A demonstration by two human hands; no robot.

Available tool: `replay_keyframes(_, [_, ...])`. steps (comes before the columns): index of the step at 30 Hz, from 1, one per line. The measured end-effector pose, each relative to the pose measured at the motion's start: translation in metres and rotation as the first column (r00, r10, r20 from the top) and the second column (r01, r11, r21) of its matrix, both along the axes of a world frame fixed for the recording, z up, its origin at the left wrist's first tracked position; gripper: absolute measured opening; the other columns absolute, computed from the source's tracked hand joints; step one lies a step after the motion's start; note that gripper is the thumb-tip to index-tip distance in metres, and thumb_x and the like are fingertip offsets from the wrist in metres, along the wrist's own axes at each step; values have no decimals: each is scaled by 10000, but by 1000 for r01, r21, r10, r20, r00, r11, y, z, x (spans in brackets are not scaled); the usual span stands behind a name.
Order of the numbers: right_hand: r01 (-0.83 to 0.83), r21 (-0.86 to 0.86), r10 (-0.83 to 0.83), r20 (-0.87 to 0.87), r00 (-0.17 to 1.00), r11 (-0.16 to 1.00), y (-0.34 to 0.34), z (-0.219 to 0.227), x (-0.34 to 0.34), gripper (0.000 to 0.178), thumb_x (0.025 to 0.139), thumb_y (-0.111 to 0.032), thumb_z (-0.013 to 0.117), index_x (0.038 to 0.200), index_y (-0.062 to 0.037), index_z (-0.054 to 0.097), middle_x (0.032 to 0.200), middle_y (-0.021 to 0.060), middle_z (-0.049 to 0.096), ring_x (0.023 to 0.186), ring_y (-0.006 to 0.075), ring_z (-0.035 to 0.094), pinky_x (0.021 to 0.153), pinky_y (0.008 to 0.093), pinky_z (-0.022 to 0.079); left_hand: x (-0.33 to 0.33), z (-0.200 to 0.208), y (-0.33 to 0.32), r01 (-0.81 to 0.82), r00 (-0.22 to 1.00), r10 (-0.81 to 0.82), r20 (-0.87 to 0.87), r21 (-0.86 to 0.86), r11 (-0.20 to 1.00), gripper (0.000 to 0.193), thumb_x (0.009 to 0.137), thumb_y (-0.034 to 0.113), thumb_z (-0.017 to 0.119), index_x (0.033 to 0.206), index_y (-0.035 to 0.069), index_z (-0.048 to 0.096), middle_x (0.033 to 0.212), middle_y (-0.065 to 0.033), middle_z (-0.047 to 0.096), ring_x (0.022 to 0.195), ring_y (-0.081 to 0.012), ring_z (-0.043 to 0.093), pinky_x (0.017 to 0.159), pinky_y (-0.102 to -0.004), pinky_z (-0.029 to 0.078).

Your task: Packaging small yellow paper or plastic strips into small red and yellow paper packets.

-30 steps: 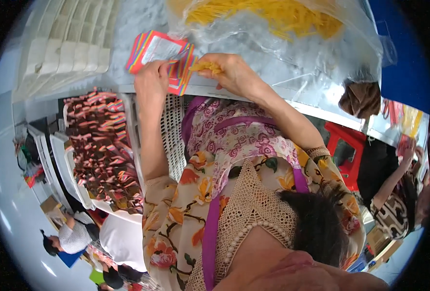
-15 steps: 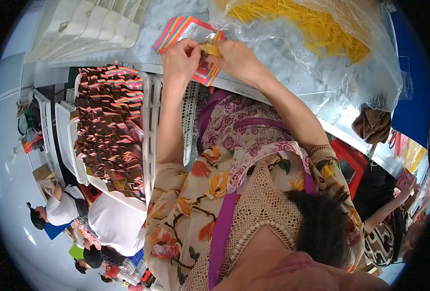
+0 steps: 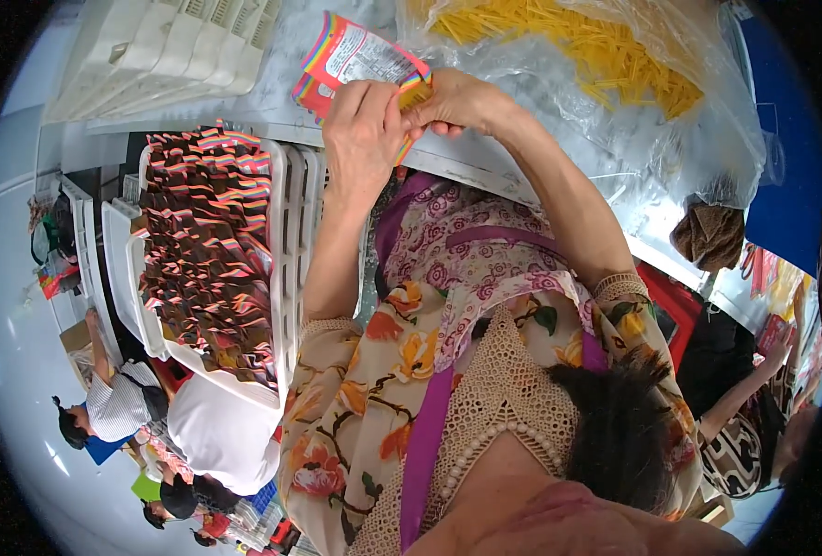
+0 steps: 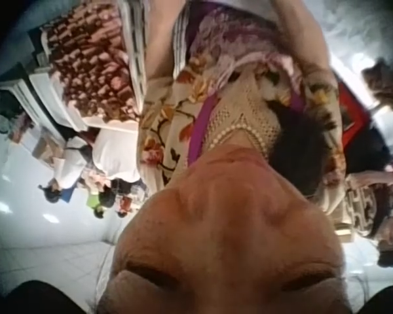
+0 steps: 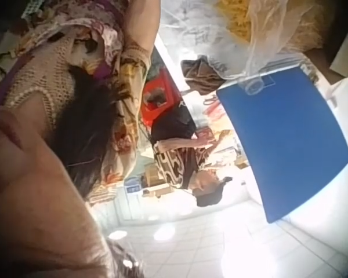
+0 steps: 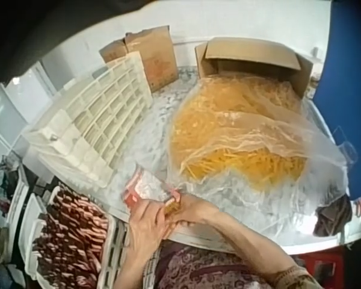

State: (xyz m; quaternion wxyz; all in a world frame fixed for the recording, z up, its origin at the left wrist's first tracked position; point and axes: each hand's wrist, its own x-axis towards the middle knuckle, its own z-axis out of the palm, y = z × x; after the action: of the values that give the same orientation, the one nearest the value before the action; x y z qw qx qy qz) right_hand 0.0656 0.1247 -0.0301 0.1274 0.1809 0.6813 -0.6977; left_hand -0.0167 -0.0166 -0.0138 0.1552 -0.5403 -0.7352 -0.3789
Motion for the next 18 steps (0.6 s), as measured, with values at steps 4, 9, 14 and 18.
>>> replay_keyframes(4, [1, 45, -3, 52, 999, 999, -5, 10, 4, 153, 760, -193, 737, 780, -71, 647, 645, -3, 621, 473, 39, 460, 385, 213, 329, 1, 1, 2, -31, 999, 32, 35, -17, 999, 79, 743, -8, 642, 812, 23, 621, 791, -107, 585, 711, -286, 584, 636, -379, 485])
replay_keyframes(9, [106, -26, -107, -33, 994, 994, 9, 14, 9, 328, 753, -205, 767, 1015, -59, 634, 671, 11, 626, 480, 43, 463, 394, 213, 337, -3, 1, -3, 85, 996, -87, -15, -75, 994, 74, 765, 3, 633, 835, 24, 619, 797, -117, 583, 709, -294, 585, 626, -386, 484])
replay_keyframes(14, [322, 90, -304, -168, 938, 942, 2, 35, 18, 810, 762, -139, 758, 1412, -5, 293, 857, 86, 660, 489, 76, 481, 411, 230, 376, -2, 7, -6, 131, 984, -117, 137, -94, 987, 69, 797, 10, 616, 865, 11, 614, 800, -126, 588, 718, -308, 594, 624, -371, 488])
replay_keyframes(18, [433, 350, -312, -352, 883, 831, -12, 61, 25, 701, 796, -287, 732, 1335, 25, 411, 963, 121, 671, 656, 179, 627, 592, 291, 511, 10, 20, -3, 84, 906, -44, 420, -76, 994, 72, 809, -10, 596, 881, -4, 604, 829, -122, 622, 690, -255, 617, 622, -321, 497])
